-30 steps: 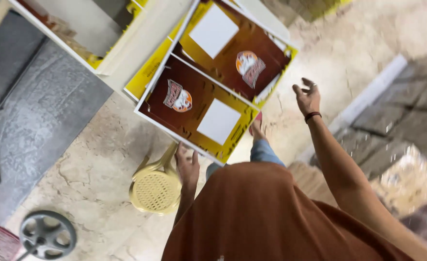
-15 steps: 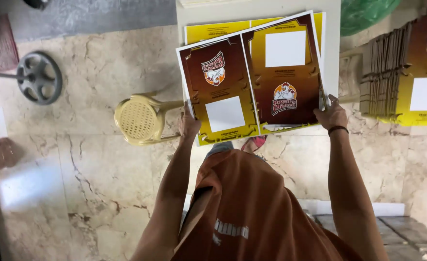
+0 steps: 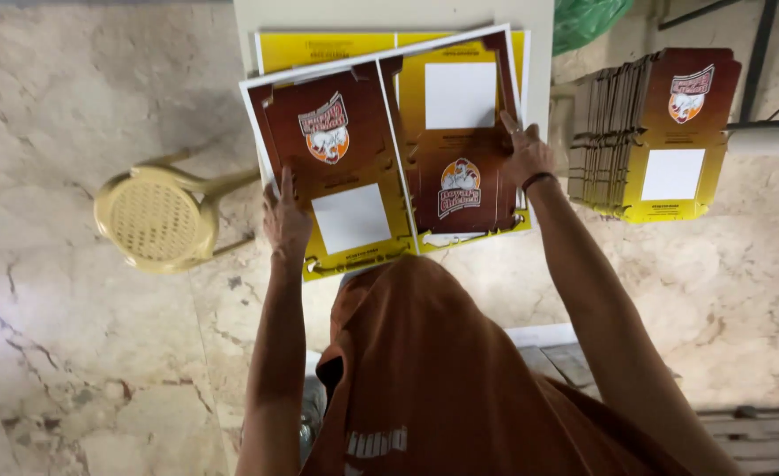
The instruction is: Assembling and folding cardboard boxes from flat sheets and stacking them on a work surface.
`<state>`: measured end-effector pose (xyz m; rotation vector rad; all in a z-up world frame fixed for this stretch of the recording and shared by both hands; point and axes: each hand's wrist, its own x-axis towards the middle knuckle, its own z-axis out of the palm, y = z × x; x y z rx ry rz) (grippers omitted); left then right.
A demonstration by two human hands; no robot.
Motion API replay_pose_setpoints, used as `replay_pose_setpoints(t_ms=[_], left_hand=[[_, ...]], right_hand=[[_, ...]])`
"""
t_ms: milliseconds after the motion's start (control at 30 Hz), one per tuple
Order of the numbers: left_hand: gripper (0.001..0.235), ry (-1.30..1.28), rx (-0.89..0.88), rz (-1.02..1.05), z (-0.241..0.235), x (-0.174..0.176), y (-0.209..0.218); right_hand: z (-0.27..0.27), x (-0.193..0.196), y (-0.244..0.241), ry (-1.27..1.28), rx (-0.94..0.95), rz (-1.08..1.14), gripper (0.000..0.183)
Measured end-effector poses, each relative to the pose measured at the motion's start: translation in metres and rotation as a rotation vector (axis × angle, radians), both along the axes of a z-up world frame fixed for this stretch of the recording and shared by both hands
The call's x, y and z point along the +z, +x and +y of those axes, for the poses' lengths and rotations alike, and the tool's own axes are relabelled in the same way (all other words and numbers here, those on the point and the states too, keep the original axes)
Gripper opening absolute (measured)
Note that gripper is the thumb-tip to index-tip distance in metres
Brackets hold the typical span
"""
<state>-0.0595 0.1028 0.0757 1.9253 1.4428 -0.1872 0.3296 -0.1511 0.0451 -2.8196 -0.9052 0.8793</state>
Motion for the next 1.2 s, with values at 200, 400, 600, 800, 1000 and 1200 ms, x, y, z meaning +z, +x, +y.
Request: replay_pose_setpoints(t_ms=[200, 400, 600, 800, 1000, 1200], left_hand=[[0.071, 0.055, -0.070, 0.215, 0.024, -0.036, -0.003], [0.053, 0.162, -0.181, 0.260, 0.034, -0.079, -0.015], [0.074, 0.199, -0.271, 0.340, 0.036, -0.084, -0.002], [0.070, 0.045, -0.226, 0.382, 0.051, -0.059, 0.012], [0.047, -0.254, -0.173, 0.219, 0.068, 0.000, 0.020], [0.043, 0.138, -0.365, 0.018, 0.063, 0.095, 0.023]], right_hand=[[-0.001, -0.034, 0.027, -0.153, 0.211, -0.059, 0.062], [0.000, -0.043, 0.060, -0.097, 0.312, -0.027, 0.061], [0.018, 0.001, 0.049, -0.146, 0.346, 0.016, 0.050], [0.032, 0.040, 0.059, -0.063, 0.309, 0.121, 0.072], [0.034, 0.053, 0.073, -0.219, 0.328, 0.154, 0.054], [0.022, 0.134, 0.079, 0.014, 0.316, 0.115, 0.055]])
